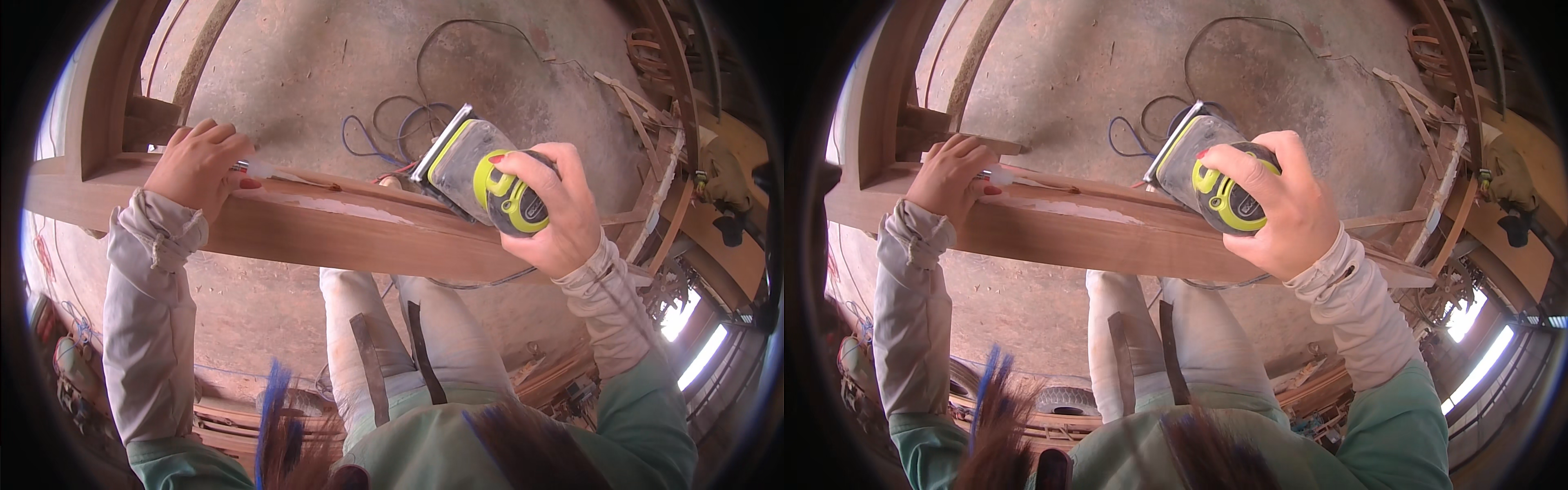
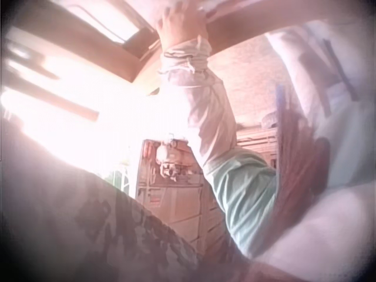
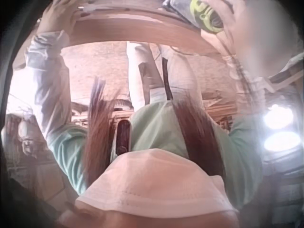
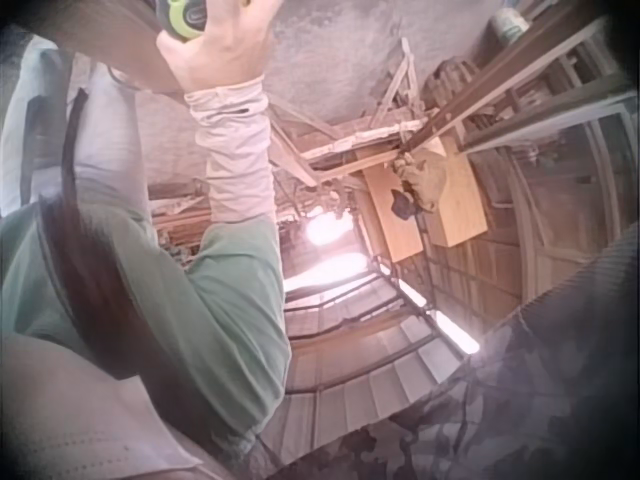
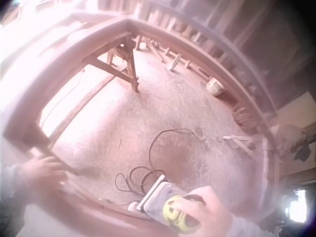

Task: The person uses a handheld electric sander to smooth a long wooden plank resting on a workbench. They move the sander along the plank's length, then flip the plank to sand the opposite side. The person also uses a sanding block to finish the edges.

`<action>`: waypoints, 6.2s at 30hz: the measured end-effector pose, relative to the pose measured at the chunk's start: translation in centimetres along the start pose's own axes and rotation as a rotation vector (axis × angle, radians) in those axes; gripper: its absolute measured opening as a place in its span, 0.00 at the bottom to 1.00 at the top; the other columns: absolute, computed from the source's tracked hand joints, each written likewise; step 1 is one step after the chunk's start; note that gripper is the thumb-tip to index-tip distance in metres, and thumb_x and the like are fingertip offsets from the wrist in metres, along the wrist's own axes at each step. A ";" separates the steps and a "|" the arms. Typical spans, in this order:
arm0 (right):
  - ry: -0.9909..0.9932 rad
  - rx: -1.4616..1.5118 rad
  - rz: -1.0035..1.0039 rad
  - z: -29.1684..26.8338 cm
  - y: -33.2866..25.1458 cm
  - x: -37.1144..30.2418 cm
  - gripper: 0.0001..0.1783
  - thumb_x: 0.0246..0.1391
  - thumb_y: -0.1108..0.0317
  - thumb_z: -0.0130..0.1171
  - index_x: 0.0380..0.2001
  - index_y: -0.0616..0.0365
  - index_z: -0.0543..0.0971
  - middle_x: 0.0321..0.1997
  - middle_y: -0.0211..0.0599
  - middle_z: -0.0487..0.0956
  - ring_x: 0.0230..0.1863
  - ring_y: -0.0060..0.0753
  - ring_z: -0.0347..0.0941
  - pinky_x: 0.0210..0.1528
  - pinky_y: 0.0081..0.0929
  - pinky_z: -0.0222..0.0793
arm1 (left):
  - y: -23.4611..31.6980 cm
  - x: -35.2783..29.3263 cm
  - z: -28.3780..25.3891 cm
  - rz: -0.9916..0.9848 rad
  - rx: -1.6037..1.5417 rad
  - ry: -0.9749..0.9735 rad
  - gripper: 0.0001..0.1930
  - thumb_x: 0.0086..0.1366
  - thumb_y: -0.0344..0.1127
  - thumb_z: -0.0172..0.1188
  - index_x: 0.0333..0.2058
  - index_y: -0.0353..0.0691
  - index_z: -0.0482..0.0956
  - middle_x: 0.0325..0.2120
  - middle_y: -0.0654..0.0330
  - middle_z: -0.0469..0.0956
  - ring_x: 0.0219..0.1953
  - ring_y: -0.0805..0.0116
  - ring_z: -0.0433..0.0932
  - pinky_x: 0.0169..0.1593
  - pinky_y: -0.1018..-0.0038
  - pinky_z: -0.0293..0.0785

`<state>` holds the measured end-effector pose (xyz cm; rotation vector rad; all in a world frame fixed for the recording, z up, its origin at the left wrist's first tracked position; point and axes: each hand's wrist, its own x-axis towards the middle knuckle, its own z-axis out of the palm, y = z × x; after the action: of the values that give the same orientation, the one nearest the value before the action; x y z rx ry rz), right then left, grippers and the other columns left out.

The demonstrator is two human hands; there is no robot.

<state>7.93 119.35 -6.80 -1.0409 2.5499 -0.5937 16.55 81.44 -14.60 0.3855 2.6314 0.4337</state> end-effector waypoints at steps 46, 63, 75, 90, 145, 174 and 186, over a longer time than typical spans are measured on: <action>-0.113 0.029 -0.276 1.8 -5.4 7.0 0.34 0.35 0.68 0.73 0.51 0.35 0.77 0.43 0.39 0.69 0.32 0.39 0.79 0.29 0.34 0.81 | -5.5 -5.6 4.1 -0.752 -0.315 1.056 0.20 0.74 0.48 0.50 0.47 0.34 0.75 0.28 0.56 0.79 0.32 0.64 0.78 0.41 0.70 0.72; -0.242 0.021 -0.296 2.6 -4.6 7.9 0.35 0.36 0.67 0.71 0.52 0.32 0.73 0.41 0.42 0.66 0.27 0.44 0.78 0.27 0.38 0.81 | -5.5 -5.7 3.8 -0.786 -0.292 1.009 0.18 0.74 0.46 0.49 0.48 0.37 0.76 0.28 0.60 0.78 0.32 0.70 0.76 0.41 0.73 0.72; -0.214 0.032 -0.301 2.6 -4.9 8.1 0.34 0.36 0.66 0.72 0.51 0.33 0.75 0.41 0.40 0.67 0.26 0.43 0.78 0.27 0.36 0.81 | -5.5 -5.5 3.6 -0.766 -0.304 1.025 0.20 0.73 0.48 0.51 0.47 0.35 0.75 0.28 0.57 0.79 0.31 0.65 0.77 0.39 0.70 0.72; -0.267 0.085 -0.257 2.3 -4.2 7.5 0.41 0.27 0.75 0.72 0.52 0.40 0.75 0.47 0.42 0.68 0.38 0.48 0.78 0.37 0.37 0.81 | -5.6 -5.3 3.4 -0.725 -0.267 1.039 0.20 0.73 0.47 0.52 0.45 0.33 0.75 0.28 0.53 0.79 0.31 0.60 0.78 0.38 0.68 0.72; -0.276 0.014 -0.239 2.3 -5.2 7.6 0.41 0.28 0.74 0.73 0.52 0.38 0.75 0.48 0.41 0.68 0.38 0.45 0.78 0.35 0.36 0.80 | -6.5 -5.0 4.0 -0.705 -0.262 1.076 0.22 0.73 0.50 0.51 0.49 0.35 0.75 0.36 0.52 0.82 0.38 0.57 0.80 0.44 0.67 0.74; -0.258 -0.056 -0.319 1.9 -6.0 8.6 0.27 0.46 0.48 0.69 0.51 0.33 0.76 0.37 0.41 0.65 0.20 0.39 0.76 0.21 0.35 0.77 | -6.4 -5.2 3.9 -0.760 -0.184 1.033 0.23 0.73 0.53 0.49 0.48 0.37 0.75 0.33 0.53 0.81 0.36 0.54 0.80 0.41 0.65 0.74; -0.284 -0.045 -0.351 1.9 -6.9 9.6 0.25 0.47 0.51 0.68 0.50 0.33 0.76 0.35 0.40 0.65 0.21 0.40 0.76 0.22 0.36 0.77 | -6.3 -5.3 4.1 -0.754 -0.195 1.027 0.22 0.73 0.52 0.49 0.49 0.37 0.74 0.34 0.52 0.81 0.37 0.53 0.80 0.41 0.64 0.73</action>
<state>6.20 107.51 -6.34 -1.4882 2.1600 -0.4372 21.76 74.93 -18.34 -1.1612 3.2916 0.7336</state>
